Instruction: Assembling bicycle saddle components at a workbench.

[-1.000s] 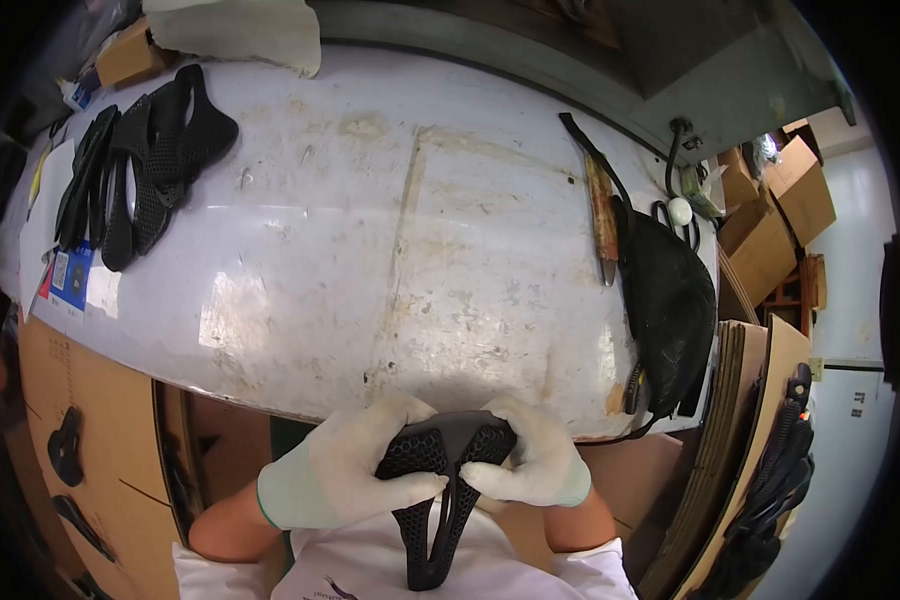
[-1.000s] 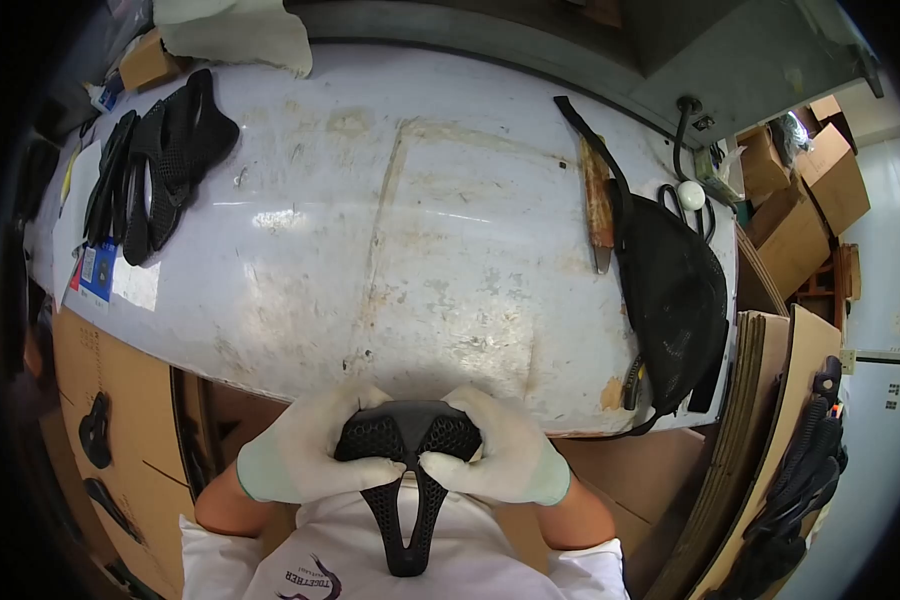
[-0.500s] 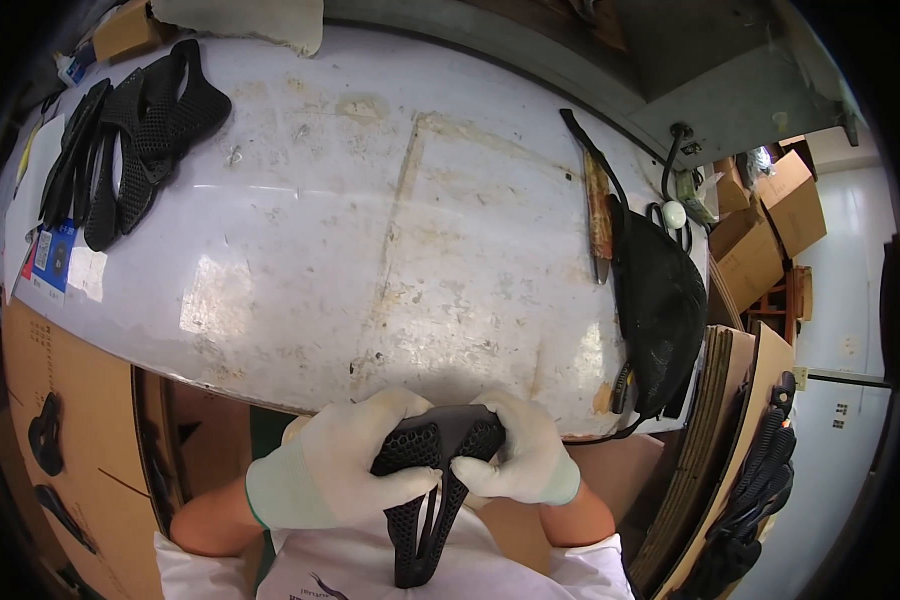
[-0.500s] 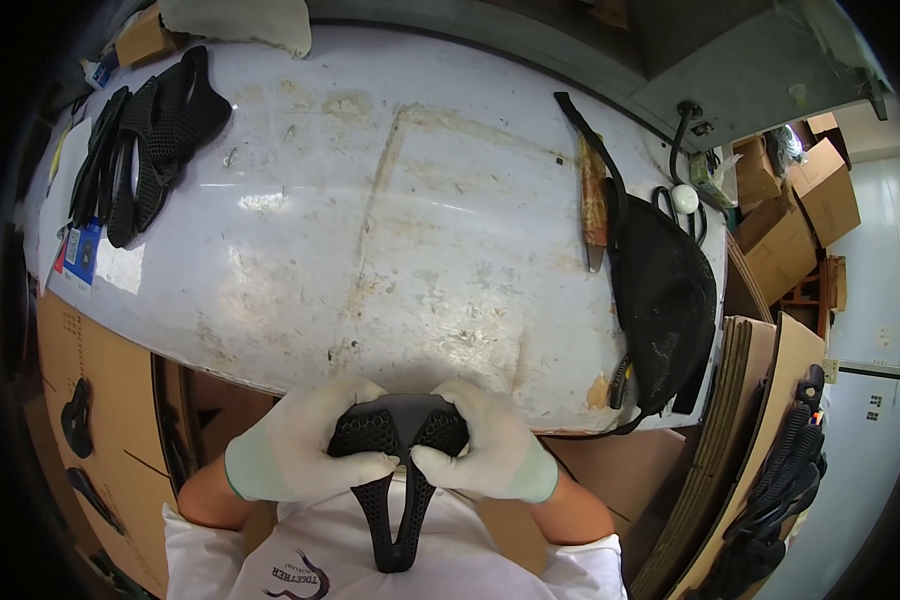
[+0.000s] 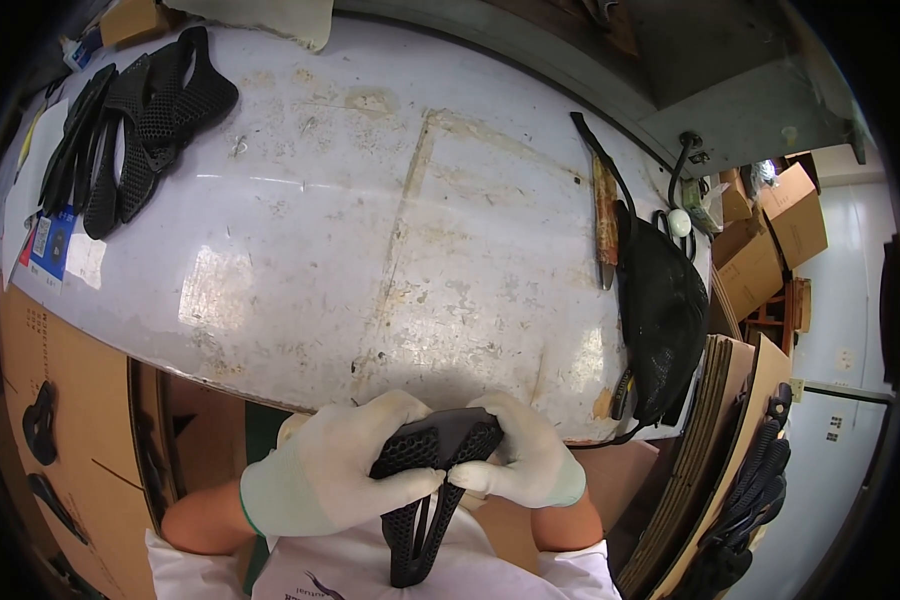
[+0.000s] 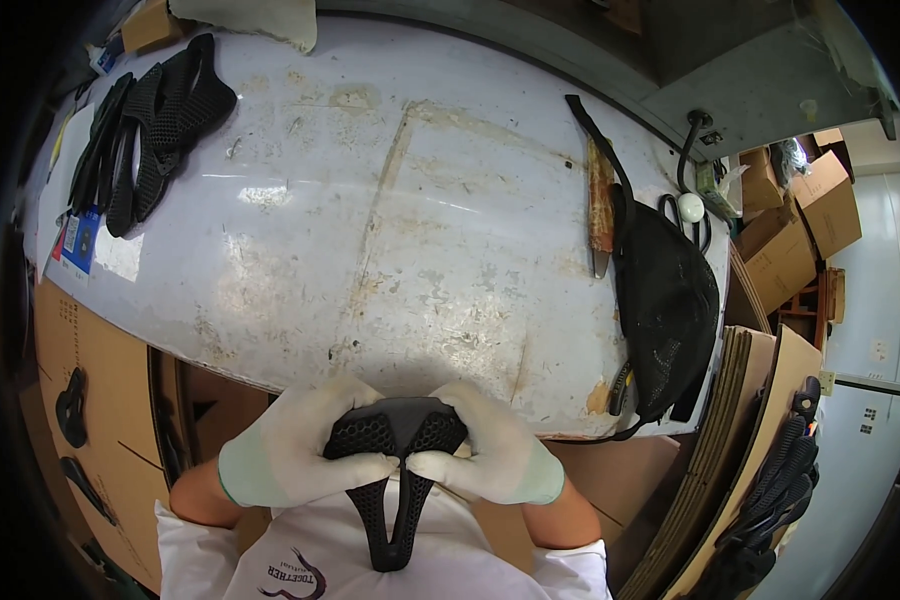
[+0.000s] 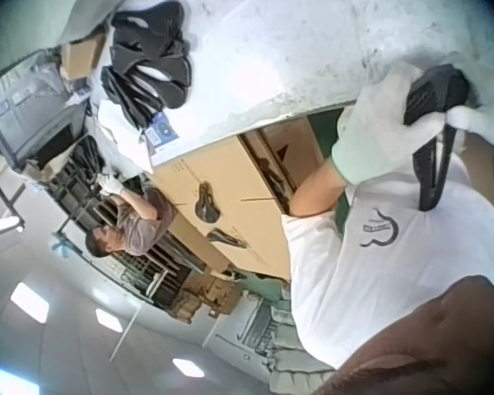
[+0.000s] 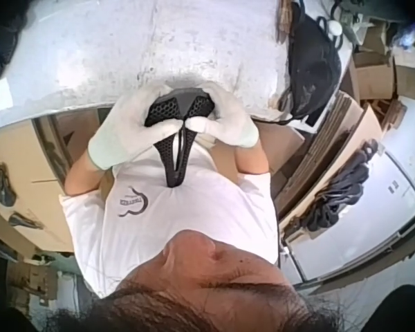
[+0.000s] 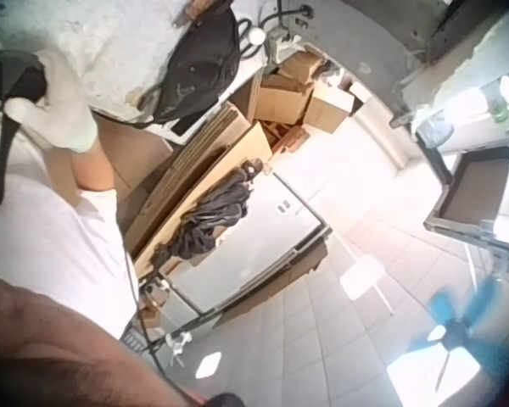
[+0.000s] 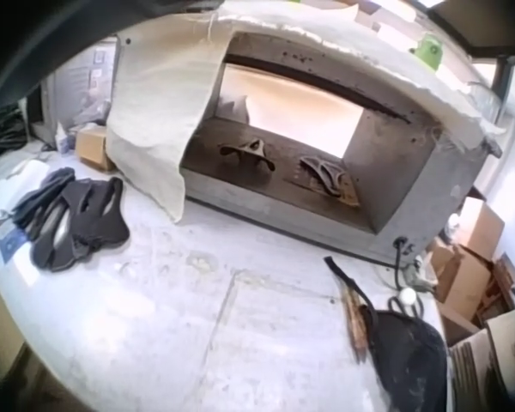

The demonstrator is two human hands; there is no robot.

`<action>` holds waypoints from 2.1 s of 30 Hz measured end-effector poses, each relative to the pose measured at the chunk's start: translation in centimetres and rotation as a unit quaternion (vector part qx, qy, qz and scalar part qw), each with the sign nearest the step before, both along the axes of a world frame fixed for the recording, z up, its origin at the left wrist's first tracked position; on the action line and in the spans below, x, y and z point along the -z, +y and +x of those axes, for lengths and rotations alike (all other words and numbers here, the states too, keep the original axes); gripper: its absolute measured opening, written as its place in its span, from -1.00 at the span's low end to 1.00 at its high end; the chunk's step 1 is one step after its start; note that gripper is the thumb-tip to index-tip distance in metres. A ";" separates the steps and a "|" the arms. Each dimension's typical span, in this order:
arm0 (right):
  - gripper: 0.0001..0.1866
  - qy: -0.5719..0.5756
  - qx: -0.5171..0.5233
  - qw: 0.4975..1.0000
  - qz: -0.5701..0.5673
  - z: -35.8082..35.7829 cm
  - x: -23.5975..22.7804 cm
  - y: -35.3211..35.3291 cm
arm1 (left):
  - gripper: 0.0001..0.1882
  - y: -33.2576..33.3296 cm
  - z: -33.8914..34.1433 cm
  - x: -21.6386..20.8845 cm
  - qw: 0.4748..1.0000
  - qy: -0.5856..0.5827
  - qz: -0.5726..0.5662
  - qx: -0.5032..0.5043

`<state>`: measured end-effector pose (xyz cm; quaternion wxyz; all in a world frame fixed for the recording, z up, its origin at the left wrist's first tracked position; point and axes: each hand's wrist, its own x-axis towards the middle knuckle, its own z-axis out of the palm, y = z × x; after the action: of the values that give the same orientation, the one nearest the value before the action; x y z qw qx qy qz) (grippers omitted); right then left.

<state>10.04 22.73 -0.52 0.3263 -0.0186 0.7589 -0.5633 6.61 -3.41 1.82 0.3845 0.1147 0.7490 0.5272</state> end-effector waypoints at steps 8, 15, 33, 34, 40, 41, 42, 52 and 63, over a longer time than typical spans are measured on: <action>-0.44 0.102 0.014 0.995 0.015 0.1 1.0 -1.1 | -0.58 0.0 1.2 0.5 0.994 0.000 0.005 -0.108; -0.59 0.036 0.152 0.983 -0.100 1.2 1.7 -2.3 | -0.63 -0.3 1.1 0.3 0.992 -0.037 0.060 -0.103; -0.02 -0.034 0.044 0.964 -0.261 -1.3 2.5 1.3 | -0.57 1.3 -2.9 2.4 0.880 0.334 0.337 -0.010; -0.02 -0.008 0.084 0.976 -0.203 -1.1 2.7 1.6 | -0.48 2.2 -3.1 1.5 0.904 0.358 0.233 0.010; 0.05 0.262 0.196 0.941 -0.091 -3.1 0.2 0.7 | -0.48 5.2 -1.8 1.6 0.868 0.450 0.202 0.064; 0.03 0.274 0.206 0.935 -0.096 -3.1 -0.7 0.6 | -0.45 5.6 -2.3 0.8 0.812 0.525 0.245 0.074; 0.00 0.309 0.172 0.932 -0.078 -3.2 -1.4 0.8 | -0.38 5.9 -2.8 0.1 0.747 0.594 0.286 0.082; -0.40 0.418 0.150 0.884 0.143 -3.1 3.9 1.2 | -0.46 -0.7 -2.4 10.0 0.729 0.630 0.160 -0.214; -0.55 0.270 0.212 0.922 -0.179 1.6 2.6 1.9 | -0.46 1.6 -5.2 10.6 0.773 0.464 0.179 -0.394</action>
<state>11.59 24.58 -3.11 -0.0269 -0.0663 0.6908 -0.7195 1.39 -1.82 -8.78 -0.2782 0.1074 0.7082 0.6400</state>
